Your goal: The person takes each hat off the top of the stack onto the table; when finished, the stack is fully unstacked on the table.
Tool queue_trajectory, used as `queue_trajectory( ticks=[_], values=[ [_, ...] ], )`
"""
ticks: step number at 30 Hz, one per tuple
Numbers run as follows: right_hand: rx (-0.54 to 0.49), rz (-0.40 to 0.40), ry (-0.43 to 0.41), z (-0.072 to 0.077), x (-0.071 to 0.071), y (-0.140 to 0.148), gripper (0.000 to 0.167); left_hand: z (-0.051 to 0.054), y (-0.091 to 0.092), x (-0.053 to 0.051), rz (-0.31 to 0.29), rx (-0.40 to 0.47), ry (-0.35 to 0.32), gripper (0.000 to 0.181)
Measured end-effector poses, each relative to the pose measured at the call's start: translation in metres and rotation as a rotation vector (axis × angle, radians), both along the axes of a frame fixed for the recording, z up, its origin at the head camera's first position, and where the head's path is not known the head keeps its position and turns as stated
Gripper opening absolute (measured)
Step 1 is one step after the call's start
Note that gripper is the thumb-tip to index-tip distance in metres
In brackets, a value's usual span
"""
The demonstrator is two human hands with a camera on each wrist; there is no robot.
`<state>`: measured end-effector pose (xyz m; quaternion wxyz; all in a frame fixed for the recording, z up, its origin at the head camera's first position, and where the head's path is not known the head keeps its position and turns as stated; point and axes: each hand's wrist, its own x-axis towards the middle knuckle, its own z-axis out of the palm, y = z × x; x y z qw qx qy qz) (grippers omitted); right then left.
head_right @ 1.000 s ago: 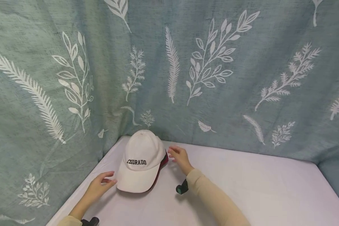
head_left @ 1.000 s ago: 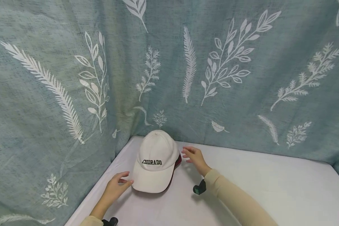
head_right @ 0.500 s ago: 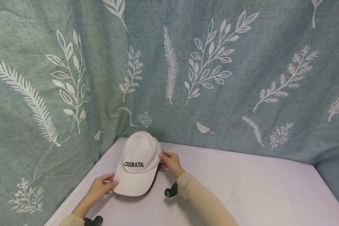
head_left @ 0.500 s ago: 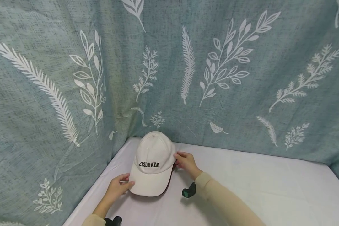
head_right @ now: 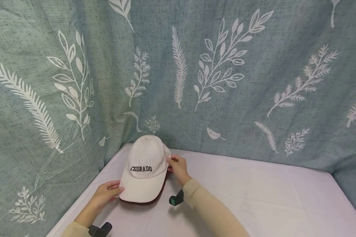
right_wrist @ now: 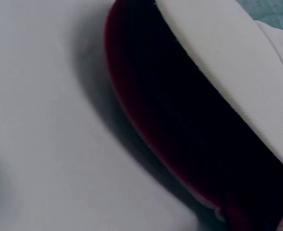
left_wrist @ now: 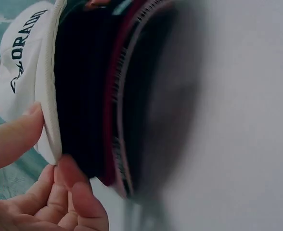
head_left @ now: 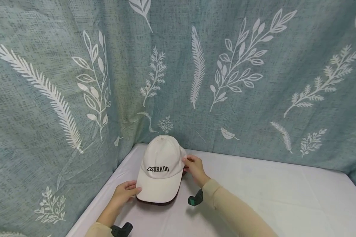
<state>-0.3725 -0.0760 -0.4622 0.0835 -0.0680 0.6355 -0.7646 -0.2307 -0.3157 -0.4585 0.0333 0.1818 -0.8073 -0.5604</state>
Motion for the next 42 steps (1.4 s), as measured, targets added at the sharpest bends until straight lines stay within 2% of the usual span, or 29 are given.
queue_trajectory(
  ticks=[5,9,13,17,20,24,30,37,42],
  values=[
    [-0.057,-0.005,0.019,0.020,0.001,0.008,0.023,0.014,0.007,-0.001,0.019,0.054,0.037,0.047],
    [-0.093,0.000,0.050,0.038,-0.002,0.025,0.023,0.029,0.021,-0.005,0.051,0.092,0.079,0.040],
    [-0.105,-0.022,0.060,0.055,-0.007,0.055,0.019,0.043,0.050,-0.011,0.042,0.157,0.146,0.037],
    [-0.082,-0.065,0.065,0.065,-0.005,0.106,0.016,0.049,0.094,-0.019,-0.020,0.224,0.189,0.035],
    [-0.053,-0.108,0.068,0.065,-0.001,0.147,0.012,0.044,0.129,-0.027,-0.083,0.264,0.202,0.033],
    [-0.030,-0.176,0.060,0.060,0.002,0.198,0.006,0.033,0.175,-0.036,-0.167,0.284,0.210,0.028],
    [0.045,-0.260,0.060,0.051,0.005,0.262,0.008,0.014,0.238,-0.049,-0.261,0.304,0.169,0.027],
    [0.209,-0.310,-0.021,0.027,0.015,0.319,0.032,-0.006,0.286,-0.065,-0.332,0.256,0.045,0.022],
    [0.259,-0.328,-0.075,0.007,0.017,0.346,0.037,-0.019,0.312,-0.071,-0.345,0.211,-0.020,0.016]
  ],
)
